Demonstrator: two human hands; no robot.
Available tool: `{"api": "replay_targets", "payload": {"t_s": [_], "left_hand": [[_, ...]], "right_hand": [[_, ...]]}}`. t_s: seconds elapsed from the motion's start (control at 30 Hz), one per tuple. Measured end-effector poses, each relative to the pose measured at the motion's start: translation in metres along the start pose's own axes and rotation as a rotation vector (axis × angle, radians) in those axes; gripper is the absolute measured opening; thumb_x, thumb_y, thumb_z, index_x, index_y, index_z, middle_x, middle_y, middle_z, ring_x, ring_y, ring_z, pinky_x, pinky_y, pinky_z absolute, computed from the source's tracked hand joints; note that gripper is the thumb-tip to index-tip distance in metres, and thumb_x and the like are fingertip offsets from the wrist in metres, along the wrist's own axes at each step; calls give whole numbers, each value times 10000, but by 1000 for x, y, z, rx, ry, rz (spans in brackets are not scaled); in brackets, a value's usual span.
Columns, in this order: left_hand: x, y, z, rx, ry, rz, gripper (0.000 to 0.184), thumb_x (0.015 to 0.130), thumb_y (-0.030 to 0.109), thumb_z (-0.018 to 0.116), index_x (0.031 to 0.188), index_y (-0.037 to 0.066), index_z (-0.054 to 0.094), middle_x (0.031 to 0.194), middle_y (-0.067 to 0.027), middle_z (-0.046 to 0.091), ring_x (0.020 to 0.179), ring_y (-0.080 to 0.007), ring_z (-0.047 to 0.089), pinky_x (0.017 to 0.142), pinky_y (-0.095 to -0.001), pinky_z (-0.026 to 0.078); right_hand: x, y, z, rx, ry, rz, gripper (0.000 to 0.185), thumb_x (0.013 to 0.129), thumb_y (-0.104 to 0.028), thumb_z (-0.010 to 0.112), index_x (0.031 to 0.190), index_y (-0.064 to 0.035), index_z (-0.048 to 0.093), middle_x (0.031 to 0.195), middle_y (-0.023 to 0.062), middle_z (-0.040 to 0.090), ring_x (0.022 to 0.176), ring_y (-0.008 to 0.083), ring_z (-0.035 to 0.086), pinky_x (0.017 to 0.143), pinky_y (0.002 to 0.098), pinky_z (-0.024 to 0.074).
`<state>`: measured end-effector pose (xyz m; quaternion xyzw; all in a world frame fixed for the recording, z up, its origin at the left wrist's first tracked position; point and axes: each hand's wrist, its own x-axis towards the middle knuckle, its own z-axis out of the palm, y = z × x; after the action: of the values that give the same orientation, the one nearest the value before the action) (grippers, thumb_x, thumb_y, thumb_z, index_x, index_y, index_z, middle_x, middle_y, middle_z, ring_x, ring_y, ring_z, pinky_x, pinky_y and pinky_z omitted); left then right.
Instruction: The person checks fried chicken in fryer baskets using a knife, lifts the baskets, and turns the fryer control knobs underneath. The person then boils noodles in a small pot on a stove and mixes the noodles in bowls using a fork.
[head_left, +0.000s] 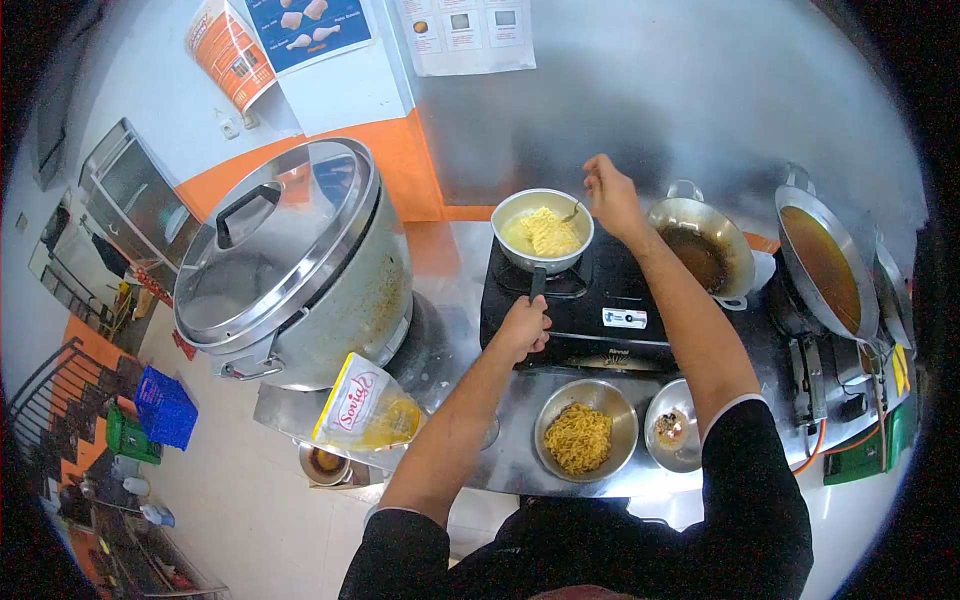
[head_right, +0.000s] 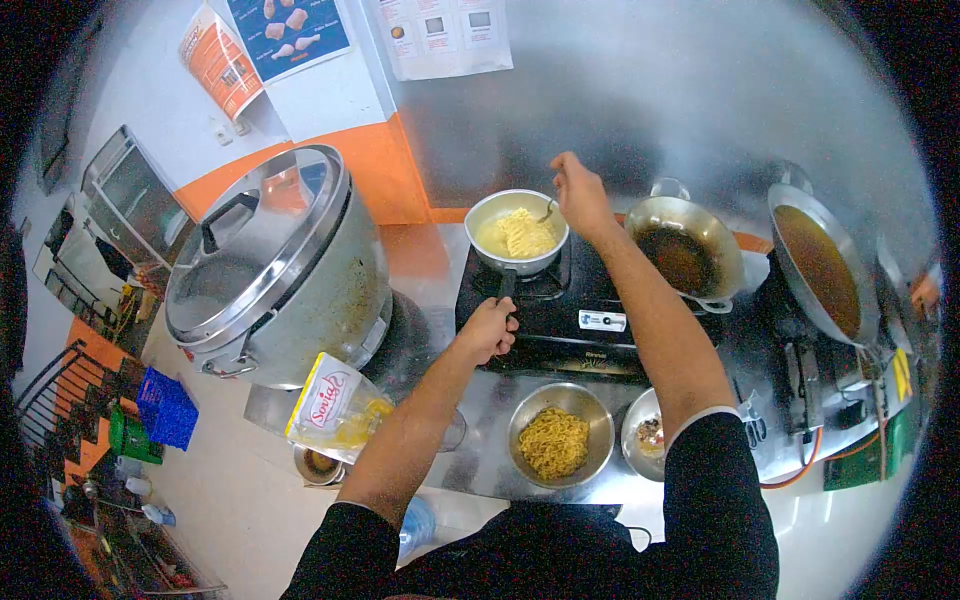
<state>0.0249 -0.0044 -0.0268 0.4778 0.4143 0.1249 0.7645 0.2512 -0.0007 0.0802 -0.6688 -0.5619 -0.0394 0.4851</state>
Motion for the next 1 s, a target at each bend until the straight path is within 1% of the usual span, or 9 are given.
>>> {"api": "replay_targets", "payload": {"t_s": [0.07, 0.17, 0.27, 0.37, 0.47, 0.57, 0.77, 0.97, 1.0], "left_hand": [[0, 2, -1, -22, -36, -2, 265, 981, 351, 405, 1040, 93, 397, 711, -20, 437, 486, -105, 390, 421, -267, 343], [-3, 5, -2, -20, -27, -15, 217, 978, 339, 406, 1012, 125, 416, 702, -2, 441, 505, -96, 378, 432, -248, 335], [1, 5, -3, 3, -19, -9, 247, 982, 342, 408, 1016, 98, 396, 689, -11, 424, 478, -105, 372, 431, -279, 343], [-1, 7, -3, 5, -35, -12, 247, 982, 342, 407, 1015, 98, 398, 710, -20, 440, 481, -107, 379, 431, -274, 345], [4, 3, -4, 30, -9, -5, 251, 983, 343, 403, 1021, 95, 401, 729, -28, 451, 490, -111, 387, 433, -268, 345], [4, 4, -4, 35, -6, -8, 253, 985, 347, 395, 1019, 97, 403, 752, -39, 456, 501, -111, 392, 435, -262, 341], [13, 5, -12, 11, -47, -43, 241, 984, 345, 390, 1011, 107, 413, 767, -47, 453, 499, -103, 375, 430, -256, 329], [7, 10, -10, 1, -35, -56, 232, 984, 330, 386, 1004, 101, 418, 720, -24, 434, 489, -101, 355, 422, -258, 320], [5, 12, -9, 8, -41, -52, 232, 983, 329, 387, 1001, 100, 419, 721, -24, 433, 489, -100, 356, 422, -258, 320]], "right_hand": [[-5, 12, 8, -110, -59, -48, 193, 857, -14, 478, 1048, -15, 504, 843, 187, 642, 806, 371, 636, 721, 438, 495], [-14, 39, 23, -181, -75, -59, 242, 818, 2, 500, 1060, -13, 494, 874, 213, 642, 853, 409, 621, 743, 474, 480], [-12, 33, 13, -298, -215, -17, 256, 814, -19, 516, 1067, -14, 479, 908, 223, 639, 867, 414, 619, 741, 490, 486], [-7, 18, 5, -431, -107, -66, 226, 819, -43, 516, 1041, -18, 483, 907, 224, 639, 870, 423, 614, 740, 503, 492], [1, 17, 9, -571, -172, -124, 214, 828, -59, 507, 1039, -27, 494, 897, 226, 640, 865, 417, 617, 731, 511, 495], [1, 27, 21, -589, -245, -44, 195, 813, -43, 515, 1008, -28, 523, 890, 229, 641, 861, 403, 621, 750, 502, 489], [-9, 69, 33, -180, 17, 224, 127, 839, -80, 515, 913, -18, 596, 904, 210, 647, 869, 382, 628, 783, 458, 480], [-10, 23, 20, 34, -153, 314, 152, 859, -78, 490, 932, -27, 612, 923, 216, 643, 914, 364, 620, 789, 445, 482], [-13, 28, 25, -28, -164, 220, 142, 868, -73, 484, 933, -24, 601, 864, 200, 640, 836, 343, 628, 739, 432, 487]]}}
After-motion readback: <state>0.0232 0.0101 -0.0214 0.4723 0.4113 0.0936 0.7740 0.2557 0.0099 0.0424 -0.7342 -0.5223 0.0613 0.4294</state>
